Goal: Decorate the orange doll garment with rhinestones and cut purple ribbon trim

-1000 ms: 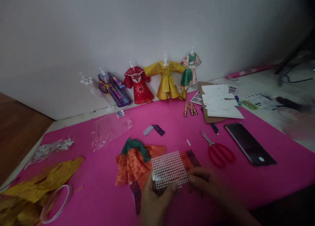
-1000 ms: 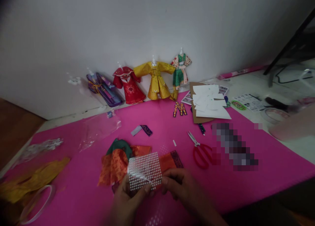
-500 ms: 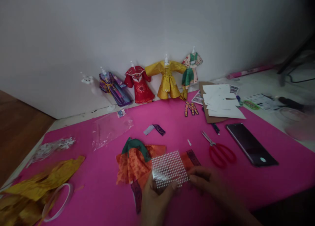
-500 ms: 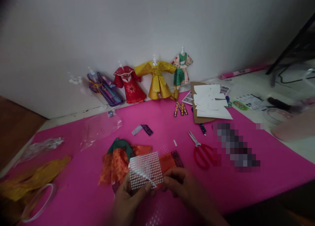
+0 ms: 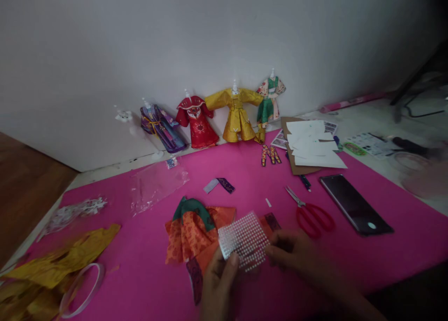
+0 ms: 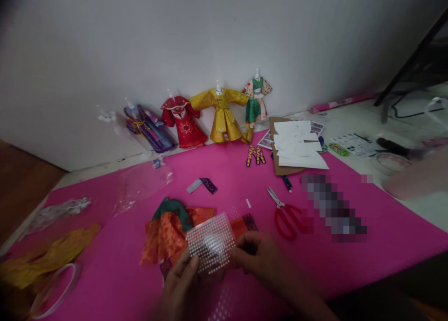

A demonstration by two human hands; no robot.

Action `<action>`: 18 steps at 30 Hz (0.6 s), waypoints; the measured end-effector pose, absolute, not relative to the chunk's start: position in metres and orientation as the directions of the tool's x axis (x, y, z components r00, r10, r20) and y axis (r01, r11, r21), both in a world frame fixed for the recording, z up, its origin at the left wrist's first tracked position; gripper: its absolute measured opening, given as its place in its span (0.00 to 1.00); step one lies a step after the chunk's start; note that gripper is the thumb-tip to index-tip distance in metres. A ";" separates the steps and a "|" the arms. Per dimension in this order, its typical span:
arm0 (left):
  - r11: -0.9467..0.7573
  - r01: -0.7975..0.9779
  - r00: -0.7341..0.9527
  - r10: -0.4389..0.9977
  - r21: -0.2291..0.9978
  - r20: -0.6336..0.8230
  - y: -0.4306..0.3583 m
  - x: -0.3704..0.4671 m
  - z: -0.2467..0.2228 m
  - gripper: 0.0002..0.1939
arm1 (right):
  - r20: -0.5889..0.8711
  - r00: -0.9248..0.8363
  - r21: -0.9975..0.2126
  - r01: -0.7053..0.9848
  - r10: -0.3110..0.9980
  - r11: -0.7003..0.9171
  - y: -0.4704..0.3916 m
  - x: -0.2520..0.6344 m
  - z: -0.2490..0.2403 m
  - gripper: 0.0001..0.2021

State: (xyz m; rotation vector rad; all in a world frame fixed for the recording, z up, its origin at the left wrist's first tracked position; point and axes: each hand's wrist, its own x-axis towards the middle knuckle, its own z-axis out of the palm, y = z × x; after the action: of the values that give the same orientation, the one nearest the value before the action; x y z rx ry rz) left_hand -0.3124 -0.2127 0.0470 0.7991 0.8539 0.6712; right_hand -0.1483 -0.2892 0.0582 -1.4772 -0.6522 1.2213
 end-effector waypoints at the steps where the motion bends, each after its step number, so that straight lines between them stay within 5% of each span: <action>1: 0.533 -0.192 0.499 0.776 0.824 -0.386 -0.212 -0.313 0.046 0.18 | -0.344 0.322 -0.936 -0.198 0.882 -0.293 -0.289 -0.148 0.059 0.11; 18: 0.350 0.016 0.258 0.903 0.937 -0.342 -0.219 -0.294 0.066 0.17 | -0.353 0.327 -0.934 -0.173 0.877 -0.311 -0.293 -0.155 0.052 0.10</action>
State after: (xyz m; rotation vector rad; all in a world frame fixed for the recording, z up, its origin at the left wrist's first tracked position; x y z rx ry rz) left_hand -0.2943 -0.2191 0.0662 1.0366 1.1450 0.7773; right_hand -0.1552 -0.2935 0.0522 -1.5129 -0.6706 1.2215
